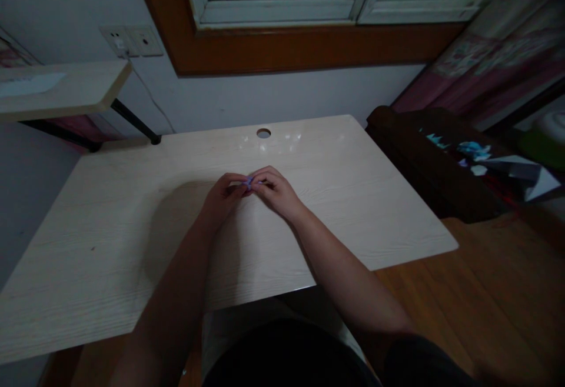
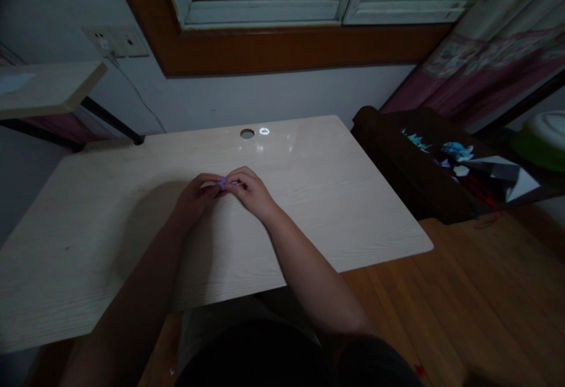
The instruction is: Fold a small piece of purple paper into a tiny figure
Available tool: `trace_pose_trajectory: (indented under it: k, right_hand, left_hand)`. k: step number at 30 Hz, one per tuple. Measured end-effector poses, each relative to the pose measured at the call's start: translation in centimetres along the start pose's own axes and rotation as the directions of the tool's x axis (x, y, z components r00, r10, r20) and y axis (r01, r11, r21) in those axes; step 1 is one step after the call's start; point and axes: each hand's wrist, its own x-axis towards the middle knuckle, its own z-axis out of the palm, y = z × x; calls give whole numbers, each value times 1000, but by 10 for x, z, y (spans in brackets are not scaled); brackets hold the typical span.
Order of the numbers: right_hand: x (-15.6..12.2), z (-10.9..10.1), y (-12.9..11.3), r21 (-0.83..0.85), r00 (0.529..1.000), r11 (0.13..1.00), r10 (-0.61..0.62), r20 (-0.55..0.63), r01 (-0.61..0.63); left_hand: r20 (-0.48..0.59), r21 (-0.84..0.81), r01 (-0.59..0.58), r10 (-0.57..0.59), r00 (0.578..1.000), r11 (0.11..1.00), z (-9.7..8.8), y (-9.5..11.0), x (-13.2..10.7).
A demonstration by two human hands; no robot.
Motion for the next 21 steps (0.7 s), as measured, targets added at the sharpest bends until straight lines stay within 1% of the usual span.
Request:
trace_pose_trajectory:
  k: [2, 4, 7, 10, 13, 16, 21]
  right_hand:
    - [1, -3, -1, -10, 1000, 1000, -19, 18, 20]
    - [1, -5, -1, -15, 999, 999, -29, 41, 30]
    - [1, -7, -1, -5, 998, 1000, -15, 68, 15]
    - [0, -7, 0, 19, 997, 1000, 16, 78, -17]
    - [0, -7, 0, 47, 996, 998, 40, 80, -44]
    - [0, -6, 0, 89, 995, 994, 63, 76, -69]
    - [0, -6, -3, 208, 990, 970, 108, 90, -124]
  left_hand:
    - [32, -18, -9, 10, 999, 1000, 1, 0, 0]
    - [38, -7, -25, 25, 999, 1000, 0, 0, 1]
    - [28, 68, -44, 43, 999, 997, -2, 0, 1]
    - [14, 152, -38, 37, 999, 988, -4, 1, 2]
    - [0, 189, -28, 29, 1000, 982, -5, 3, 1]
    - [-2, 165, -26, 27, 1000, 986, -5, 6, 1]
    - [0, 118, -31, 32, 999, 993, -4, 8, -1]
